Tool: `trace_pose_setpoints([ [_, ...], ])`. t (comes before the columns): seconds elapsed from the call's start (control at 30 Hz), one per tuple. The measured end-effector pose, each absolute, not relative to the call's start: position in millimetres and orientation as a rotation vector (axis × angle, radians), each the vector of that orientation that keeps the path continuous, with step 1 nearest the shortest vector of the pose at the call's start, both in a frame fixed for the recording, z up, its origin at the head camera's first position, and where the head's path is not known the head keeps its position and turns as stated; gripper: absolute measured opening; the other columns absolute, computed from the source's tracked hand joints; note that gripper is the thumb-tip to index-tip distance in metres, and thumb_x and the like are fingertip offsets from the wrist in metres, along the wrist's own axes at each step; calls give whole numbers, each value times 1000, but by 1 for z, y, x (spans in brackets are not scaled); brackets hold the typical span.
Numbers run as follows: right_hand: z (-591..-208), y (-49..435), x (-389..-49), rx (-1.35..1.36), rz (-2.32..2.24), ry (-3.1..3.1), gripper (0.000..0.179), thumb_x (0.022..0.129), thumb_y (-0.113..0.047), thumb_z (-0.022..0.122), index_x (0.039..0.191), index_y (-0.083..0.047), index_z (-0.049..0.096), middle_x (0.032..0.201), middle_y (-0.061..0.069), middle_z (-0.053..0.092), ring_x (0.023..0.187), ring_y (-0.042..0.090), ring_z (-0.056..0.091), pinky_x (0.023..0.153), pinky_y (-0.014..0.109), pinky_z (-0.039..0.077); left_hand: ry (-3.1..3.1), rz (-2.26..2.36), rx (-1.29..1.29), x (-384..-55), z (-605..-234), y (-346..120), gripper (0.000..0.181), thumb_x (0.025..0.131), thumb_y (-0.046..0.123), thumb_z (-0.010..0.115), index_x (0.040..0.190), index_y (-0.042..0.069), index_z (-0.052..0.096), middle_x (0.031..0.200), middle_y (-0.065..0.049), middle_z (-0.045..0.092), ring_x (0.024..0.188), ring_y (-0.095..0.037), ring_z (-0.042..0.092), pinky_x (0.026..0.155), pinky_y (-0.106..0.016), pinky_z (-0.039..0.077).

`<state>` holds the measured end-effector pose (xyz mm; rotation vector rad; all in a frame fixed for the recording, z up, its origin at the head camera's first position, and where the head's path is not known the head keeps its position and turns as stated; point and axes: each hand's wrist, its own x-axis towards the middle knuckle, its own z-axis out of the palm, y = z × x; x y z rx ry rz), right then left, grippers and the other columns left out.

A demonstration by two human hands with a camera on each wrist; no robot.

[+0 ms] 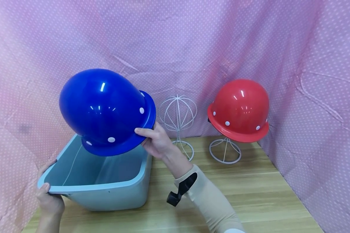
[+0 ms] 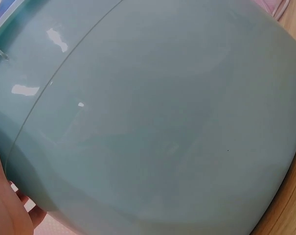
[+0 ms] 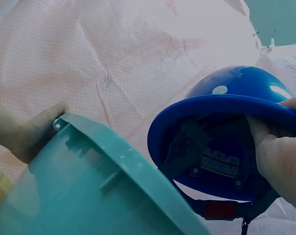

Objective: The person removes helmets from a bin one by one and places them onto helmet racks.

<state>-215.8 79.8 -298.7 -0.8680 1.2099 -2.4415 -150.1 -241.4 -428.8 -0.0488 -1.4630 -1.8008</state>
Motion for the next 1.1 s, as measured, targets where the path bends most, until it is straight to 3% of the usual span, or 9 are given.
trace_pose_setpoints([
  [0.1,-296,82,-217,-888,-2464,1195,68,95,6,40,157,-22,32,147,0,48,137,22,51,109,31,52,-1533,-1782,-28,-150,-427,-243,70,76,22,49,144,12,64,134,-4,62,120,-17,55,96,-34,35],
  [0.4,-294,90,-224,-876,-2544,1175,68,94,7,40,156,-21,32,145,-1,50,132,19,56,109,30,52,-1523,-1794,-42,-151,-428,-245,71,74,21,50,143,10,63,135,-7,62,121,-18,55,96,-34,35],
  [0.57,-293,96,-226,-884,-2577,1168,66,95,5,39,153,-25,34,144,-1,51,131,19,60,111,35,51,-1533,-1799,-39,-151,-426,-244,71,74,21,49,144,11,63,137,-7,61,123,-19,54,98,-34,34],
  [0.7,-293,99,-228,-878,-2602,1168,67,96,3,39,155,-27,31,148,-1,47,140,24,51,126,54,34,-1525,-1805,-44,-150,-426,-243,72,74,20,49,143,11,63,136,-8,61,122,-19,54,97,-35,34],
  [0.83,-292,102,-230,-864,-2664,1121,68,95,2,41,155,-28,29,151,0,44,146,29,42,130,65,13,-1544,-1794,-37,-151,-426,-242,71,75,21,48,144,12,63,136,-7,60,123,-19,53,97,-35,34],
  [1.0,-292,107,-231,-857,-2744,1040,64,95,3,45,151,-27,34,149,-2,46,143,23,46,133,57,11,-1542,-1791,-43,-150,-426,-241,72,75,20,47,144,11,63,135,-7,61,121,-19,54,96,-34,34],
  [1.1,-292,110,-232,-861,-2796,990,60,96,5,47,148,-24,38,145,-3,51,138,16,52,133,45,21,-1534,-1794,-51,-150,-425,-241,72,74,19,46,143,11,63,135,-7,61,121,-19,55,96,-34,34],
])
